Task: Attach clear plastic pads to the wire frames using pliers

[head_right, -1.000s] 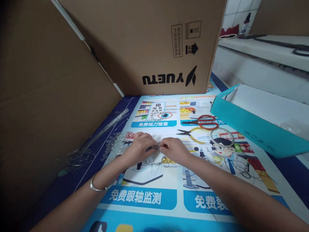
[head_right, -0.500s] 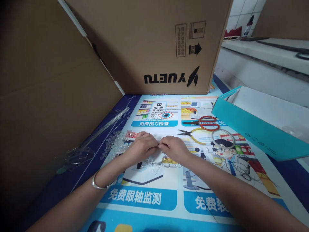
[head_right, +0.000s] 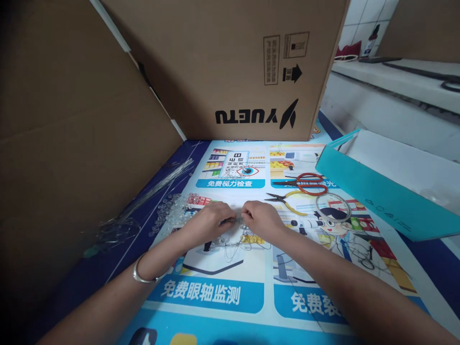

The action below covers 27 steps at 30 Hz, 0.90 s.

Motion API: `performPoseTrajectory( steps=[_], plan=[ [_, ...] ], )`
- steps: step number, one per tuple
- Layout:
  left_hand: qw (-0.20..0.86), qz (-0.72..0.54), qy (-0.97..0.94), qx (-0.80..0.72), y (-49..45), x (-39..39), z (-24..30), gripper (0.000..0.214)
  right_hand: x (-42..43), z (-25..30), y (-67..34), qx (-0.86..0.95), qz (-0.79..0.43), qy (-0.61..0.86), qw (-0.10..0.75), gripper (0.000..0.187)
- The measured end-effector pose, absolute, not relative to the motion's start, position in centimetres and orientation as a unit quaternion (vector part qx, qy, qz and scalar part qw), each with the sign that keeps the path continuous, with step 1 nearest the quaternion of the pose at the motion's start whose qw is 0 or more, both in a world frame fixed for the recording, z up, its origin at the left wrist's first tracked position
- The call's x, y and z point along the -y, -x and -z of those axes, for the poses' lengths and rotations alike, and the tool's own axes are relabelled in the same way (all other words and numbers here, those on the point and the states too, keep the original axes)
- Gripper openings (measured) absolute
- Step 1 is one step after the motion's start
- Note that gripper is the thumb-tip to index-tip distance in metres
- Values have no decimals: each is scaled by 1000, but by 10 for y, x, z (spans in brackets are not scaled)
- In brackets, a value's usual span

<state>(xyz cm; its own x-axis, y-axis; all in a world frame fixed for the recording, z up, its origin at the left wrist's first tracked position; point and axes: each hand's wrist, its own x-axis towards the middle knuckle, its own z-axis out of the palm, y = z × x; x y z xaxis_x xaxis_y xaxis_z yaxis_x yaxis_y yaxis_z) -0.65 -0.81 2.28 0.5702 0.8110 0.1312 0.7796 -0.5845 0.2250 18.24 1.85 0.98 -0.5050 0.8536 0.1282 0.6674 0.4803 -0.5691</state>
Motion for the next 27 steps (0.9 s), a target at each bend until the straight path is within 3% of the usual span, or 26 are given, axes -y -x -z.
performPoseTrajectory(
  steps=[27],
  plan=[
    [57, -102, -880, -460, 4, 12, -24, 9, -21, -2, -172, 837, -252, 440, 205, 10]
  ],
)
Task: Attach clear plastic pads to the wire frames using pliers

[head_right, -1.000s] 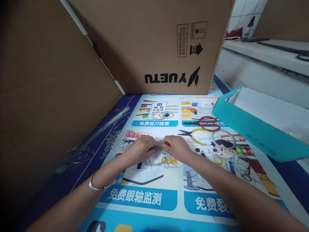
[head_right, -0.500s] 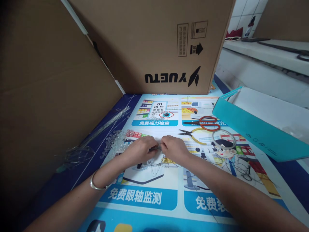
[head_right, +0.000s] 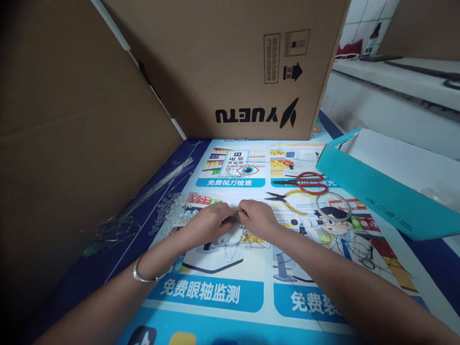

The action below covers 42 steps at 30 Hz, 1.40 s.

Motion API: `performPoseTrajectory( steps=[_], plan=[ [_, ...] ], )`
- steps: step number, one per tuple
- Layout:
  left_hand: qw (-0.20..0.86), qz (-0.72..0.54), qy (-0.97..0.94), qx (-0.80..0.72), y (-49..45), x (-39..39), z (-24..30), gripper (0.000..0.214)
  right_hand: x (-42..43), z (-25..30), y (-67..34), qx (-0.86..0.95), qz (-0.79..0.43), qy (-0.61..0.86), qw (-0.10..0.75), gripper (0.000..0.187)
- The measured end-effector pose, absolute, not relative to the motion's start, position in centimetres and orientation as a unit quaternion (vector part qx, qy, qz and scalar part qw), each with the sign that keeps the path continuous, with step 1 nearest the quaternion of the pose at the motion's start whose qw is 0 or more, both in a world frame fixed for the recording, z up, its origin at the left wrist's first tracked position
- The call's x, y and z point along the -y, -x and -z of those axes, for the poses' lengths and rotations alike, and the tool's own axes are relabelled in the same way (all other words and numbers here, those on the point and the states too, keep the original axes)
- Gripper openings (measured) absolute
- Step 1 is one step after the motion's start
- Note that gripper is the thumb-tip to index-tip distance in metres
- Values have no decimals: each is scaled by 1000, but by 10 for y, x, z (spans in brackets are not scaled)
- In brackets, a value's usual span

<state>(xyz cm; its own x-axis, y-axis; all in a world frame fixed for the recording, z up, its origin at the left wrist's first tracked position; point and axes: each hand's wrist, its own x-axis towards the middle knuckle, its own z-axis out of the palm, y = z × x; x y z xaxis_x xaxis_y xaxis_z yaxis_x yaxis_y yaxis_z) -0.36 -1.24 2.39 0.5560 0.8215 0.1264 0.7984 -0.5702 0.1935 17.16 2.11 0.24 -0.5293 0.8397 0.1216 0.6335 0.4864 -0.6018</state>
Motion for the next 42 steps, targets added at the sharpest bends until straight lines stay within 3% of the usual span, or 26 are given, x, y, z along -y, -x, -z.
performPoseTrajectory(
  steps=[11, 18, 25, 42],
  plan=[
    [30, -94, -882, -461, 0, 14, -21, 6, -18, -4, -173, 813, -262, 439, 279, 5],
    [9, -79, -877, -474, -4, 17, -19, 9, -9, -4, -173, 826, -251, 439, 250, 4],
    [69, -90, -870, -481, 0, 17, -23, 8, -8, -5, -170, 827, -263, 433, 241, 7],
    [72, -114, -852, -506, 1, 18, -19, 6, -7, -9, -166, 854, -177, 448, 195, 8]
  ],
)
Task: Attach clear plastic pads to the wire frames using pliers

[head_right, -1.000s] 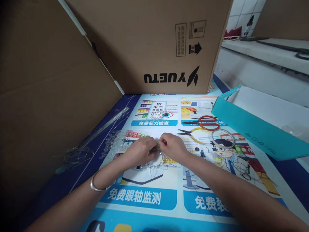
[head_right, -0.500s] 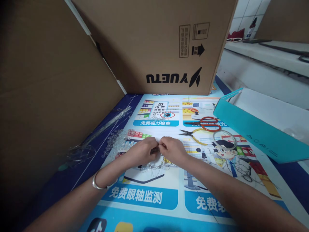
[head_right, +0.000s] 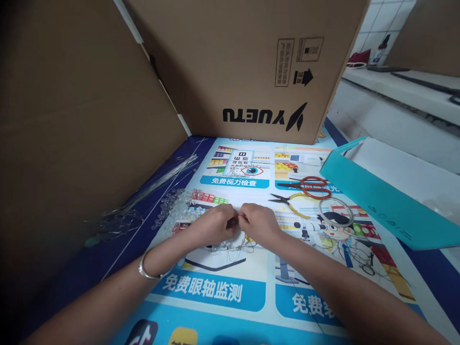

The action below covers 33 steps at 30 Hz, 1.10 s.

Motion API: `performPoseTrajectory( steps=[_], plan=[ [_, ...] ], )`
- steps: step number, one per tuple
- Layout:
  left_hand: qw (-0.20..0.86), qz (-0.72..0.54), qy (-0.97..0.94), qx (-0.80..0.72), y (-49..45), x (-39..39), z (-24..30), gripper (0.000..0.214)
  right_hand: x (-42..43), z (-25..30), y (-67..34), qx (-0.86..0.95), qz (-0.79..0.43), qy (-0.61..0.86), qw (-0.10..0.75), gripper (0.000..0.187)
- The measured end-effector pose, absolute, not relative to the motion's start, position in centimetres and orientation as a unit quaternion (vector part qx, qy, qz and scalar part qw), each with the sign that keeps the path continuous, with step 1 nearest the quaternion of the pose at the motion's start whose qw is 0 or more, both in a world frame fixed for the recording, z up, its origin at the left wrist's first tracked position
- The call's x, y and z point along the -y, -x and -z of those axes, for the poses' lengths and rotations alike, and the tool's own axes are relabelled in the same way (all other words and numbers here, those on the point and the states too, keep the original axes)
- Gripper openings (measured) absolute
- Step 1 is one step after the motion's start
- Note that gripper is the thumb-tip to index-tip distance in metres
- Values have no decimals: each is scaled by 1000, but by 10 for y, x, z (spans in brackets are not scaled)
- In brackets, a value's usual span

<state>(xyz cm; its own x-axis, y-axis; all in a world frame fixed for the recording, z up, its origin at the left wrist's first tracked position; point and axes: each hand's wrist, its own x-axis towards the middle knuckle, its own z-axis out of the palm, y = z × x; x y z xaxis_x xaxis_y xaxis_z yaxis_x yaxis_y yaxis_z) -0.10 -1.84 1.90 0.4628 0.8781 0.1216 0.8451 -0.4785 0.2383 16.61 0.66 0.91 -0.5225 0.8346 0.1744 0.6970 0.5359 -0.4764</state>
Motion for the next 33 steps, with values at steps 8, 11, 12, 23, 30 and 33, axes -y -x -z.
performPoseTrajectory(
  steps=[8, 11, 12, 23, 30, 33],
  plan=[
    [51, -115, -853, -507, 1, 20, -21, 7, -7, -12, -163, 861, -155, 456, 164, 9],
    [38, -113, -853, -508, 1, 20, -21, 8, -7, -12, -163, 859, -153, 461, 160, 8],
    [35, -111, -853, -508, 1, 21, -21, 8, -7, -12, -163, 858, -154, 463, 158, 8],
    [32, -99, -857, -505, 1, 20, -21, 8, -13, -9, -165, 855, -186, 457, 160, 7],
    [28, -107, -858, -501, 2, 19, -19, 8, -13, -8, -166, 853, -198, 454, 166, 7],
    [31, -104, -861, -497, 3, 18, -19, 8, -12, -9, -166, 851, -202, 454, 170, 7]
  ],
)
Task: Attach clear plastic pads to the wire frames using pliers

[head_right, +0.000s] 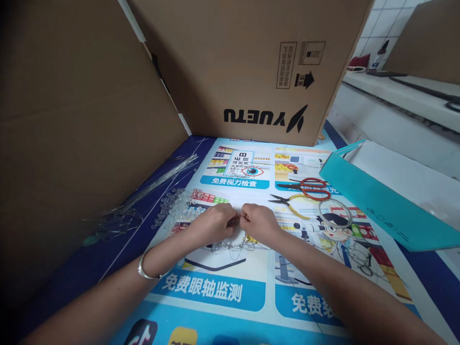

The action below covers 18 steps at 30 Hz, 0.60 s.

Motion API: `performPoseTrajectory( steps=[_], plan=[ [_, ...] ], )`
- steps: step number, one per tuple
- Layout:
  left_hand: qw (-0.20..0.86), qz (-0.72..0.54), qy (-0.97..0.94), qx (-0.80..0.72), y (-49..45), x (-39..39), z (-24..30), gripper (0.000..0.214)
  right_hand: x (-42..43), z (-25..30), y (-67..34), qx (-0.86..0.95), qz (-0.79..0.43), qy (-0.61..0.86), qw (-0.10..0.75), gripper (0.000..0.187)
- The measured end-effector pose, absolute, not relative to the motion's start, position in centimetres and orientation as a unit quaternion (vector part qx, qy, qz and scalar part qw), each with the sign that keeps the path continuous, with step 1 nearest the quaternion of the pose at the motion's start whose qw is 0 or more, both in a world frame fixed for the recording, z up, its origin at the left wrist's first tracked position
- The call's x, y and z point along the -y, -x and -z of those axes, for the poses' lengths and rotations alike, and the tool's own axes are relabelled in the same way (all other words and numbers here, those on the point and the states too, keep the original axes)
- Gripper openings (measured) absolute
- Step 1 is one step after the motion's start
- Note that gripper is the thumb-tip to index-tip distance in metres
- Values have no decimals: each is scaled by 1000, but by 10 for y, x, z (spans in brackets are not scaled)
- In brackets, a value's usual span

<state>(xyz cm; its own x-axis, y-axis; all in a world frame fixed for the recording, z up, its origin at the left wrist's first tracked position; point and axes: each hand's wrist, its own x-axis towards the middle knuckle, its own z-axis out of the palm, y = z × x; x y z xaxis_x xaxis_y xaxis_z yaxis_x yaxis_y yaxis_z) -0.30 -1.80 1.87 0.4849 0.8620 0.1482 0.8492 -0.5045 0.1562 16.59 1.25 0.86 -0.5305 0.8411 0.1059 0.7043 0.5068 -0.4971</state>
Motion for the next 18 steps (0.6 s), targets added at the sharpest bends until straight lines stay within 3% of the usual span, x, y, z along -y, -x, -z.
performPoseTrajectory(
  steps=[18],
  plan=[
    [92, -118, -858, -492, 8, 18, -25, 8, -10, -11, -168, 800, -325, 441, 246, 6]
  ],
)
